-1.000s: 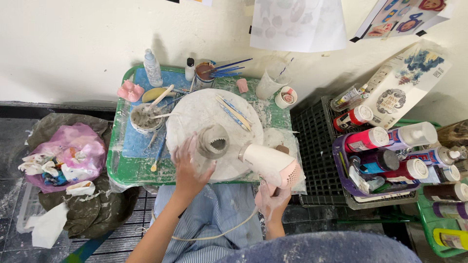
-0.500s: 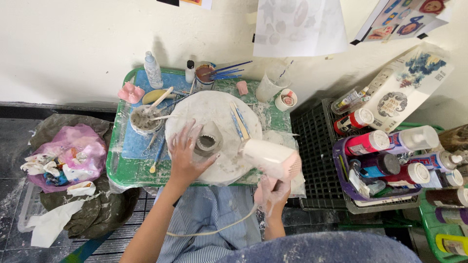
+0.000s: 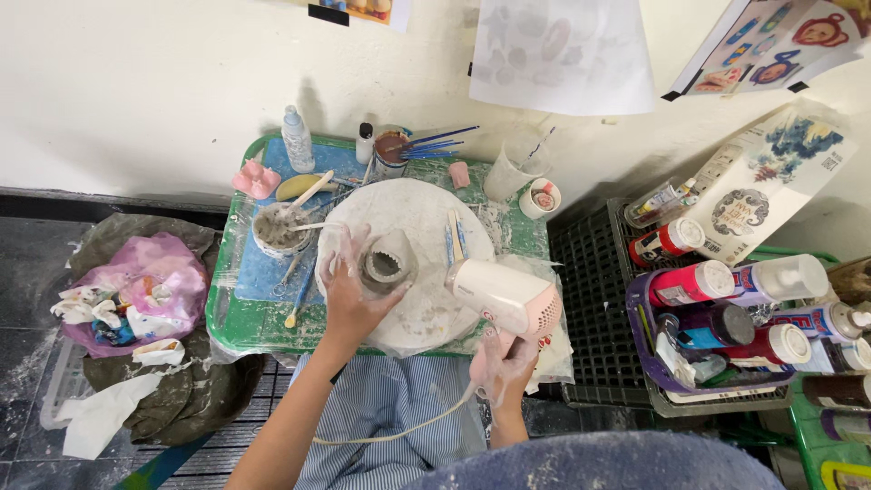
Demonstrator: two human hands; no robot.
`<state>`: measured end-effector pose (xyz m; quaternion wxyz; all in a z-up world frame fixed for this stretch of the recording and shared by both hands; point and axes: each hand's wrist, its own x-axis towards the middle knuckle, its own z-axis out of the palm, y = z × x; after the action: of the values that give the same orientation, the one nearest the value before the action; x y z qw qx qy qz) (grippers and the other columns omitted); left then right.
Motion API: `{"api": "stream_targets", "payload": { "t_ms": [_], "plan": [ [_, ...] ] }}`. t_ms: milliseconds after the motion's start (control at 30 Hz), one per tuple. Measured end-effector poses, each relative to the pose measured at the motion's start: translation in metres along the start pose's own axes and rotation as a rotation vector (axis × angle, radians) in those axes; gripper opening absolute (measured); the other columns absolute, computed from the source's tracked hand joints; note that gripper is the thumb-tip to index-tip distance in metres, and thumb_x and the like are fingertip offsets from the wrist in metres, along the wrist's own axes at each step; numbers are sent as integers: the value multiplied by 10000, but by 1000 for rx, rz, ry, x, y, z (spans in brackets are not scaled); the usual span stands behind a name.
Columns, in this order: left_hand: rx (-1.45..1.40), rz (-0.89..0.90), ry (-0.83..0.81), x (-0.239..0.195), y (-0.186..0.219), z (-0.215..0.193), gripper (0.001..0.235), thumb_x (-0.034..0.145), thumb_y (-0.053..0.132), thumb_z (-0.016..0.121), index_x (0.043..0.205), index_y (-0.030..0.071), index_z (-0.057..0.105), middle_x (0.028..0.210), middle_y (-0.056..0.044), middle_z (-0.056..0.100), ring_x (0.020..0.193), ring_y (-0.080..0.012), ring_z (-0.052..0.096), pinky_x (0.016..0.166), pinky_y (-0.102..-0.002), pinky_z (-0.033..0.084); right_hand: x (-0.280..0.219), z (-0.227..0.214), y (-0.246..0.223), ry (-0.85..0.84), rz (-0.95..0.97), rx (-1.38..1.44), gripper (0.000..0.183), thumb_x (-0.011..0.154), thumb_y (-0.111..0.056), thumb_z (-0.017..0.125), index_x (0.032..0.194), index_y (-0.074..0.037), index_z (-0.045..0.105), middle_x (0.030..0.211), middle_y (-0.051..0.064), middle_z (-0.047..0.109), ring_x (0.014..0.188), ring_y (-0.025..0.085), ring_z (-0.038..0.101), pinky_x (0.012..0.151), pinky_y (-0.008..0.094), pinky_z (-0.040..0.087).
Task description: The person shapes a clay sculpture by hand on a workbench and uses a hair dryer to dry the clay while continuing to mold the details.
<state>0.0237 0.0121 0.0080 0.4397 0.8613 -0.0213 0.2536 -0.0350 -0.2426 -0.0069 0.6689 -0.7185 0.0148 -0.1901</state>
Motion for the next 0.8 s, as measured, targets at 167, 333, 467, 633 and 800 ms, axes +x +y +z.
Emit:
{"api": "stream_targets", "payload": {
  "t_ms": [167, 333, 467, 633, 800],
  "plan": [
    [-12, 63, 21, 2, -2, -5, 1211, 766, 385, 866, 1588, -60, 96, 1485, -102, 582, 1450, -324, 437, 1202, -514, 170, 6, 5, 0, -90, -40, 46, 370, 925, -24, 655, 1271, 77, 568, 1199, 165, 673, 1059, 205, 664, 899, 328, 559],
    [-40, -35, -54, 3, -5, -6, 1224, 752, 369, 886, 1584, -39, 87, 1440, -103, 601, 1402, -297, 510, 1213, -524, 159, 7, 15, 2, -90, -88, 79, 364, 962, -48, 613, 1294, 69, 521, 1220, 163, 661, 1089, 201, 648, 928, 329, 544],
    [-59, -20, 22, -2, -2, -1, 1295, 764, 388, 869, 1559, -102, -28, 1449, -98, 603, 1411, -321, 489, 1184, -521, 165, 5, 14, 1, -92, -88, 13, 418, 934, -57, 632, 1316, 64, 516, 1193, 158, 650, 1026, 194, 638, 874, 337, 539],
    [-48, 18, 9, -12, 0, -1, 1238, 817, 350, 837, 1587, -101, -22, 1504, -111, 581, 1418, -294, 497, 1217, -519, 172, 3, 7, -5, -179, -166, -122, 345, 918, -64, 664, 1229, 77, 612, 1120, 159, 693, 975, 193, 669, 825, 321, 566],
    [-5, -23, -30, -15, 0, 0, 1155, 763, 378, 860, 1585, -23, 155, 1502, -108, 556, 1439, -287, 472, 1222, -497, 184, -1, 10, -8, -167, -176, -34, 348, 924, -79, 653, 1228, 83, 607, 1123, 145, 710, 1001, 181, 687, 849, 308, 579]
  ]
}}
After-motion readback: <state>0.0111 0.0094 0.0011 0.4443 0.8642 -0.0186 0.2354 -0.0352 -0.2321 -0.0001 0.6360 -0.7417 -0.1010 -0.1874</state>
